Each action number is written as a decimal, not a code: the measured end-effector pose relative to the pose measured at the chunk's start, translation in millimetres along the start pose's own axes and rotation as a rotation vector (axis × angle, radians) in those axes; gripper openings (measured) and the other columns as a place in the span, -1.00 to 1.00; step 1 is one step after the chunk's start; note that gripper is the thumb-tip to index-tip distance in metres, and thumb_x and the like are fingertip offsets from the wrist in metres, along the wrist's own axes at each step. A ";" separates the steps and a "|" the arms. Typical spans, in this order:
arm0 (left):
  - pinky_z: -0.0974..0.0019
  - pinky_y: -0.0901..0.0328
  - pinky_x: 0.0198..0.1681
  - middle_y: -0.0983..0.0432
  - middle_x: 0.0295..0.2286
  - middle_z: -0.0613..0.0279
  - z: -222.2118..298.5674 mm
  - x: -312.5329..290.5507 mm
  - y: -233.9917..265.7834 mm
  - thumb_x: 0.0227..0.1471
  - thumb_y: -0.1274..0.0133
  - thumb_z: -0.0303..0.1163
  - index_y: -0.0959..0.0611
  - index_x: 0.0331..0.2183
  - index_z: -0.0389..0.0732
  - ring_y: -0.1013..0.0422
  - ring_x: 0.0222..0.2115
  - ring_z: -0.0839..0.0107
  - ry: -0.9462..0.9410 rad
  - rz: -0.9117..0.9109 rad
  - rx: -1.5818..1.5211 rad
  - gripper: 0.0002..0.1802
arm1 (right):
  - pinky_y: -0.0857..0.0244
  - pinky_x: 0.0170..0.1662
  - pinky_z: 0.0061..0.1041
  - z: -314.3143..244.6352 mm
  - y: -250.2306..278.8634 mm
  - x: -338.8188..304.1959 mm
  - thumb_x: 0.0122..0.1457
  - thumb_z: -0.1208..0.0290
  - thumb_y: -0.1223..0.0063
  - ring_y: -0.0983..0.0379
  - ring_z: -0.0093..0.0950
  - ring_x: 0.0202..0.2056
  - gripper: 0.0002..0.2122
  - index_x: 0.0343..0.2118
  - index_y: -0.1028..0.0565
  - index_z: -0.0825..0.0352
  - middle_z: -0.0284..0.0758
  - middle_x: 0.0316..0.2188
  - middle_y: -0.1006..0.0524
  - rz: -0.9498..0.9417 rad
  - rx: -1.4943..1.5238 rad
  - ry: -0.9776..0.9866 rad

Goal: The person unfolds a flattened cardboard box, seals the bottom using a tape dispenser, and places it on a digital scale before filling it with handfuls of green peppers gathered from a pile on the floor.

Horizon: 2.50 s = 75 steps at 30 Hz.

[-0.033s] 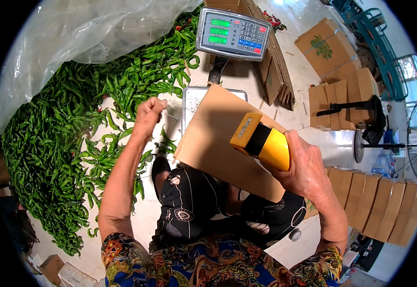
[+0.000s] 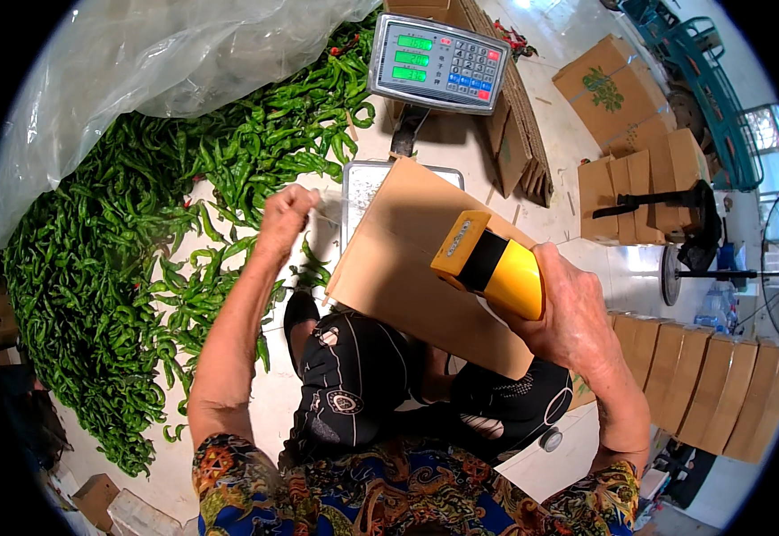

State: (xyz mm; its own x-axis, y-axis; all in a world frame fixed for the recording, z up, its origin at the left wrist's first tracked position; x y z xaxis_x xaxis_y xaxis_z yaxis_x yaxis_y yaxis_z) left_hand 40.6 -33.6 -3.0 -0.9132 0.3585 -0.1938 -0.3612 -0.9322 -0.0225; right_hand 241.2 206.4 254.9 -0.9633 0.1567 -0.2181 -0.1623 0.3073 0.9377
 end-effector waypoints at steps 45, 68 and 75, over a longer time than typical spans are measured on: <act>0.27 -0.22 -0.02 -0.52 -0.23 0.02 74.5 17.1 -105.1 0.23 0.35 0.10 -0.54 -0.14 -0.37 -0.38 -0.16 0.26 0.074 -0.291 -0.116 -0.31 | -0.41 -0.32 -0.33 14.8 -11.7 9.0 -0.25 0.50 -0.36 -0.51 -0.09 -0.36 -0.54 -0.21 -0.41 0.36 -0.11 -0.42 -0.53 0.226 0.258 0.149; -0.09 -0.35 -0.26 -0.57 -0.38 -0.12 141.5 -3.6 -139.3 0.17 0.21 0.09 -0.46 -0.01 -0.06 -0.49 -0.34 -0.12 -0.408 -0.114 1.376 -0.47 | -0.37 -0.25 -0.25 136.0 -11.1 -120.5 -0.19 0.54 -0.31 -0.45 -0.05 -0.25 -0.54 -0.17 -0.35 0.25 -0.11 -0.33 -0.53 0.041 0.158 -0.196; -0.08 -0.35 -0.25 -0.57 -0.33 -0.11 133.0 3.8 -134.7 0.19 0.24 0.07 -0.44 0.02 -0.05 -0.48 -0.32 -0.14 -0.586 -0.174 1.388 -0.48 | -0.42 -0.31 -0.31 161.7 -39.2 -130.0 -0.26 0.52 -0.38 -0.51 -0.07 -0.31 -0.57 -0.26 -0.42 0.37 -0.05 -0.36 -0.54 0.197 0.278 -0.060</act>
State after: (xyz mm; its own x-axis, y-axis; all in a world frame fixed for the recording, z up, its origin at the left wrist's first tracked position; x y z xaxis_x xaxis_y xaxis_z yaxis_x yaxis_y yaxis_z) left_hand 60.7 99.9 129.7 -0.6647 0.7363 0.1269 -0.0507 -0.2138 0.9756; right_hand 407.4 325.8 202.7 -0.9547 0.2906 -0.0634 0.0979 0.5082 0.8556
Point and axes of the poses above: each hand's wrist, its own x-axis towards the middle knuckle, its own y-axis out of the back of the hand, z = x × y, the point moved 4 cm from there along x, towards the middle knuckle
